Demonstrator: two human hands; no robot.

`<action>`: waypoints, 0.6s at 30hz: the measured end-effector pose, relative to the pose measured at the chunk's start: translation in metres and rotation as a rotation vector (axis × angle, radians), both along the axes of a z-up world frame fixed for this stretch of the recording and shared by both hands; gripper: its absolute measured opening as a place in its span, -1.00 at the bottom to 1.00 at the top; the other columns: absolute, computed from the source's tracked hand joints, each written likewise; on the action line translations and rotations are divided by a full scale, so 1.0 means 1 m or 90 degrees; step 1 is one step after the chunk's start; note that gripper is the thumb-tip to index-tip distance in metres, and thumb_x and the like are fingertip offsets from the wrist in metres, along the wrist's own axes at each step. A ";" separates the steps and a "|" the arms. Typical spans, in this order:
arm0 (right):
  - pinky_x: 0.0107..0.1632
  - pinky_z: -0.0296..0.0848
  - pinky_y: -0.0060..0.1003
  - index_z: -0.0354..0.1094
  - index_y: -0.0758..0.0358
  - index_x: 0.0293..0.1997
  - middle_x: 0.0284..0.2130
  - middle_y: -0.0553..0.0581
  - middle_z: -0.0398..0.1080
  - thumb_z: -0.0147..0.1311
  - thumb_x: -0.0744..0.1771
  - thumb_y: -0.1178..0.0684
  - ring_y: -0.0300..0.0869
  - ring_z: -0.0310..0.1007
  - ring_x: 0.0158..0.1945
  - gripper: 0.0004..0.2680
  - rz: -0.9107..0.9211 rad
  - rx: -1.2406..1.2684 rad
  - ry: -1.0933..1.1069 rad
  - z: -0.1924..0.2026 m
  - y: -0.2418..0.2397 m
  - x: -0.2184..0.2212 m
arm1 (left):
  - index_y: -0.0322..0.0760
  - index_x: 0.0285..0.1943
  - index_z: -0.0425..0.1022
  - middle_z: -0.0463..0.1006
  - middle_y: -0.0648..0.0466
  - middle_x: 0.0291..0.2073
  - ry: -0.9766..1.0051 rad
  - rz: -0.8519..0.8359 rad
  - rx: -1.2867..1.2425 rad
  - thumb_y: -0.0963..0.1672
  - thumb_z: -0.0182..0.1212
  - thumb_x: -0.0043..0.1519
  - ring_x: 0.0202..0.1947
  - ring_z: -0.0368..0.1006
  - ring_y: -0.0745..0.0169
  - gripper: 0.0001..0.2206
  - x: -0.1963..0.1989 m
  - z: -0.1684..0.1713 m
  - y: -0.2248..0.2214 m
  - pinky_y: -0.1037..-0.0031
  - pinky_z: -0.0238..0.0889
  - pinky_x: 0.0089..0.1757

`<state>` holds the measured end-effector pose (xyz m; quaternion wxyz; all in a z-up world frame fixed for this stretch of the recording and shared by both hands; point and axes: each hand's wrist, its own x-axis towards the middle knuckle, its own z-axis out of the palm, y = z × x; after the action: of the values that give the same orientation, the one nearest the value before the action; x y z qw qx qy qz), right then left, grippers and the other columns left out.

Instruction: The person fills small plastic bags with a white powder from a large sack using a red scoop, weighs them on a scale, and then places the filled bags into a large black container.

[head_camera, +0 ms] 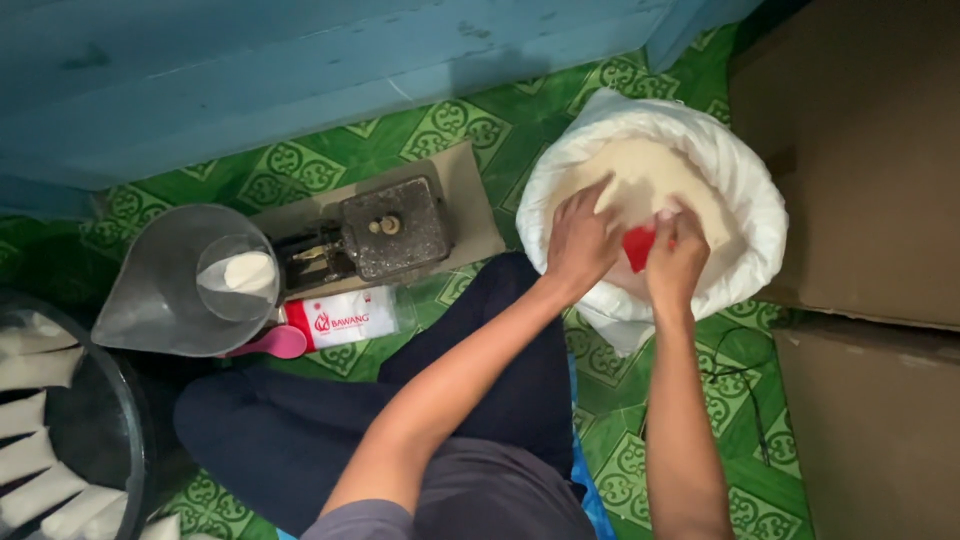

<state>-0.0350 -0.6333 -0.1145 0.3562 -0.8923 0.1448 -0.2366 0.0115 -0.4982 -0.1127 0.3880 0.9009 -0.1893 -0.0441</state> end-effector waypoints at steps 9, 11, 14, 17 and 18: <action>-0.23 0.45 -0.21 0.37 0.33 0.05 -0.15 0.26 0.46 -0.08 0.43 0.08 0.03 0.52 -0.21 -0.83 -0.049 0.050 0.016 0.064 -0.004 -0.010 | -0.11 0.04 0.54 0.48 0.10 0.02 -0.013 0.016 -0.104 -0.03 0.20 0.18 0.09 0.39 0.08 -0.72 -0.013 -0.001 0.012 0.16 0.18 0.10; -0.30 0.44 -0.29 0.33 0.36 0.08 -0.17 0.27 0.47 -0.19 0.46 0.06 -0.04 0.52 -0.28 -0.79 -0.032 0.157 0.005 0.064 -0.013 -0.010 | 0.01 -0.11 0.62 0.62 0.23 -0.24 -0.040 0.036 -0.171 0.01 0.21 0.19 -0.11 0.53 0.22 -0.81 -0.018 0.007 0.015 0.32 0.26 0.02; -0.27 0.47 -0.24 0.34 0.36 0.08 -0.18 0.29 0.46 -0.16 0.45 0.07 -0.01 0.53 -0.27 -0.80 -0.047 0.178 0.020 0.045 -0.027 -0.013 | -0.11 0.15 0.47 0.58 0.06 -0.13 0.017 0.045 -0.246 -0.13 0.34 0.09 -0.02 0.51 0.09 -0.59 -0.023 0.024 0.022 0.28 0.29 0.03; -0.27 0.47 -0.23 0.37 0.33 0.04 -0.18 0.30 0.46 -0.15 0.45 0.08 0.01 0.54 -0.24 -0.82 -0.041 0.218 0.069 0.024 -0.032 -0.021 | -0.16 0.50 0.06 0.45 -0.17 0.13 0.379 -0.001 -0.590 -0.30 0.20 0.14 0.01 0.46 0.11 -0.30 -0.023 0.024 0.027 0.36 0.36 0.02; -0.26 0.47 -0.25 0.39 0.33 0.03 -0.19 0.29 0.47 -0.13 0.44 0.08 -0.01 0.53 -0.24 -0.82 -0.043 0.239 0.086 0.020 -0.031 -0.024 | -0.21 0.39 0.22 0.49 -0.14 0.08 0.462 -0.005 -0.665 -0.18 0.20 0.21 0.00 0.49 0.12 -0.48 -0.024 0.035 0.031 0.37 0.38 0.01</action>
<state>-0.0594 -0.6647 -0.0943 0.4977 -0.8188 0.2397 -0.1565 -0.0130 -0.4670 -0.0775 0.8156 0.5199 -0.0455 -0.2497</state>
